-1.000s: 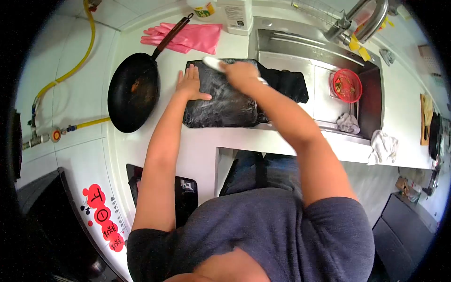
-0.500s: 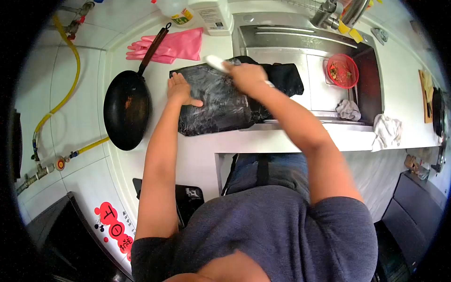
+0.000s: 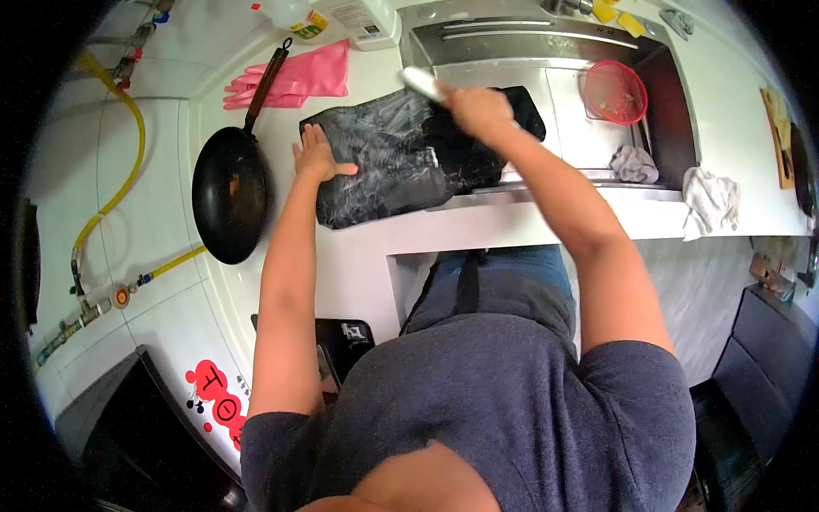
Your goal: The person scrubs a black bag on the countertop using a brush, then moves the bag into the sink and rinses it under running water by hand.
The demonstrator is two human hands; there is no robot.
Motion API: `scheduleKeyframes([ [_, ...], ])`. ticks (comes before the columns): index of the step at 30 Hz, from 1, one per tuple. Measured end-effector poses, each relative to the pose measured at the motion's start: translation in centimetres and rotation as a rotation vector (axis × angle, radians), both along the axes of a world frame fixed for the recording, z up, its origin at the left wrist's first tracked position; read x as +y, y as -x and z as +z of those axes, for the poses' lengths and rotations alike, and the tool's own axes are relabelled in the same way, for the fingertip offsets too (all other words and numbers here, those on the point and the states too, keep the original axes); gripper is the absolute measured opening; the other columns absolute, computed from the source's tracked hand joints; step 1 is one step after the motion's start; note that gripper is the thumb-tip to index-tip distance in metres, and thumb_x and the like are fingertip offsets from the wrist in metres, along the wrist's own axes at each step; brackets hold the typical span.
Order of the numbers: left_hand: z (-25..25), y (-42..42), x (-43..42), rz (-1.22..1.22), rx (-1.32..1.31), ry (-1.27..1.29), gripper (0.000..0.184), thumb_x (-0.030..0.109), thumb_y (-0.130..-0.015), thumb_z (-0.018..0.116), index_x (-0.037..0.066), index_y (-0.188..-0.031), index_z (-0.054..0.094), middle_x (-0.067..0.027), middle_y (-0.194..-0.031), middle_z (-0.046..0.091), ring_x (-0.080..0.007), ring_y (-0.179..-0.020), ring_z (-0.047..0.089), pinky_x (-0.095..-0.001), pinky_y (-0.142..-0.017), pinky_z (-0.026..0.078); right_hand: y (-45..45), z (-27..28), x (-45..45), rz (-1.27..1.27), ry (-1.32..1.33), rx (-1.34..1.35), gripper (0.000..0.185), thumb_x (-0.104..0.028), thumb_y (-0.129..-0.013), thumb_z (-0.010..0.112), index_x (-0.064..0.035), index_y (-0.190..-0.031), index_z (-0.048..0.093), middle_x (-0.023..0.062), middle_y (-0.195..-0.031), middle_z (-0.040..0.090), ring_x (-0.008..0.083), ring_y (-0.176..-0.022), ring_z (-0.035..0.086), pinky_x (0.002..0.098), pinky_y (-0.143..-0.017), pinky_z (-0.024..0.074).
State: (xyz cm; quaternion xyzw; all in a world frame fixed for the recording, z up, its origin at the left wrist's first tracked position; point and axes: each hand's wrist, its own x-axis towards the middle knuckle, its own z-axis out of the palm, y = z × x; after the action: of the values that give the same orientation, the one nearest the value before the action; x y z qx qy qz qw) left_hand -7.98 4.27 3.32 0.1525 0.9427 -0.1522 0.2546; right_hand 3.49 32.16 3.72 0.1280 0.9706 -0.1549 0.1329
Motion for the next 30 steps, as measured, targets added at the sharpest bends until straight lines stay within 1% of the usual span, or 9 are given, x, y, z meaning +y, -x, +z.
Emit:
scheduleKeyframes([
  [3, -0.2, -4.4, -0.9, -0.087, 0.426, -0.238, 0.102, 0.043, -0.059, 0.081, 0.002, -0.139, 0.032, -0.0179, -0.146, 0.028, -0.0319, -0.136, 0.024, -0.0470, -0.111, 0.018, 0.2, -0.5, 3.2, -0.111, 0.079, 0.147, 0.046, -0.040, -0.088, 0.054, -0.0243, -0.131, 0.047, 0.0165, -0.095, 0.066, 0.0354, -0.088, 0.064, 0.0470, -0.074, 0.0505],
  [8, -0.2, -16.3, 0.2, 0.130, 0.569, -0.778, 0.053, 0.031, -0.066, 0.078, 0.009, -0.111, 0.060, -0.0116, -0.115, 0.051, -0.0307, -0.113, 0.045, -0.0449, -0.095, 0.034, 4.5, -3.1, 0.6, -0.034, 0.336, 0.350, 0.057, -0.043, -0.075, 0.071, -0.0028, -0.111, 0.053, 0.0216, -0.098, 0.064, 0.0398, -0.092, 0.060, 0.0435, -0.082, 0.0474],
  [14, -4.6, -18.8, -0.1, 0.408, 0.610, -0.737, 0.046, 0.031, -0.069, 0.077, 0.008, -0.104, 0.058, -0.0118, -0.109, 0.053, -0.0315, -0.107, 0.046, -0.0421, -0.090, 0.035, 6.4, -3.2, -2.4, 0.020, 0.318, 0.071, 0.062, -0.045, -0.076, 0.070, -0.0044, -0.118, 0.050, 0.0192, -0.116, 0.059, 0.0373, -0.104, 0.057, 0.0437, -0.085, 0.0462],
  [17, -4.7, -17.7, -0.2, 0.401, 0.542, -0.684, 0.024, 0.029, -0.075, 0.071, 0.010, -0.085, 0.062, -0.0094, -0.090, 0.061, -0.0297, -0.091, 0.055, -0.0420, -0.079, 0.038, 6.8, -2.3, -2.0, 0.250, 0.329, 0.107, 0.051, -0.041, -0.073, 0.073, -0.0014, -0.103, 0.061, 0.0216, -0.094, 0.064, 0.0370, -0.091, 0.062, 0.0431, -0.079, 0.0464],
  [22, -4.9, -17.2, -0.5, 0.358, 0.602, -0.808, 0.014, 0.021, -0.082, 0.064, 0.007, -0.080, 0.060, -0.0113, -0.085, 0.060, -0.0309, -0.083, 0.056, -0.0426, -0.074, 0.040, 5.8, 7.4, 0.0, 0.427, 0.542, 0.373, 0.030, -0.028, -0.081, 0.068, -0.0011, -0.093, 0.063, 0.0153, -0.070, 0.059, 0.0210, -0.065, 0.055, 0.0359, -0.065, 0.0434],
  [25, -0.2, -16.9, 1.5, 0.377, 0.712, -1.073, 0.011, 0.010, -0.085, 0.059, 0.005, -0.086, 0.050, -0.0106, -0.087, 0.054, -0.0317, -0.083, 0.054, -0.0421, -0.071, 0.041, 4.2, 13.2, 1.9, 0.503, 0.574, 0.512, 0.031, -0.033, -0.085, 0.063, -0.0033, -0.094, 0.061, 0.0185, -0.078, 0.063, 0.0331, -0.072, 0.059, 0.0409, -0.066, 0.0436],
  [26, 1.5, -16.6, 2.1, 0.307, 0.762, -1.128, 0.012, 0.007, -0.085, 0.058, 0.004, -0.086, 0.047, -0.0115, -0.088, 0.053, -0.0323, -0.083, 0.053, -0.0421, -0.070, 0.042, 3.8, 15.2, 2.7, 0.450, 0.550, 0.460, 0.028, -0.027, -0.087, 0.062, -0.0024, -0.100, 0.060, 0.0097, -0.075, 0.059, 0.0160, -0.065, 0.052, 0.0344, -0.063, 0.0431],
  [28, 4.3, -15.9, 3.2, 0.163, 0.863, -1.233, 0.014, 0.002, -0.086, 0.056, 0.002, -0.088, 0.042, -0.0133, -0.088, 0.050, -0.0335, -0.082, 0.052, -0.0420, -0.069, 0.042, 2.3, 19.5, 3.3, 0.392, 0.758, 0.578, 0.021, -0.016, -0.088, 0.058, 0.0003, -0.101, 0.057, 0.0032, -0.079, 0.056, 0.0130, -0.075, 0.049, 0.0275, -0.069, 0.0423],
  [30, 6.0, -14.8, 4.3, 0.135, 0.850, -1.406, 0.014, -0.002, -0.086, 0.054, 0.001, -0.088, 0.040, -0.0148, -0.094, 0.048, -0.0307, -0.086, 0.052, -0.0381, -0.073, 0.043, 1.6, 22.6, 5.1, 0.326, 0.729, 0.490, 0.025, -0.022, -0.093, 0.053, -0.0005, -0.106, 0.057, -0.0015, -0.083, 0.054, 0.0111, -0.079, 0.048, 0.0249, -0.070, 0.0409],
])
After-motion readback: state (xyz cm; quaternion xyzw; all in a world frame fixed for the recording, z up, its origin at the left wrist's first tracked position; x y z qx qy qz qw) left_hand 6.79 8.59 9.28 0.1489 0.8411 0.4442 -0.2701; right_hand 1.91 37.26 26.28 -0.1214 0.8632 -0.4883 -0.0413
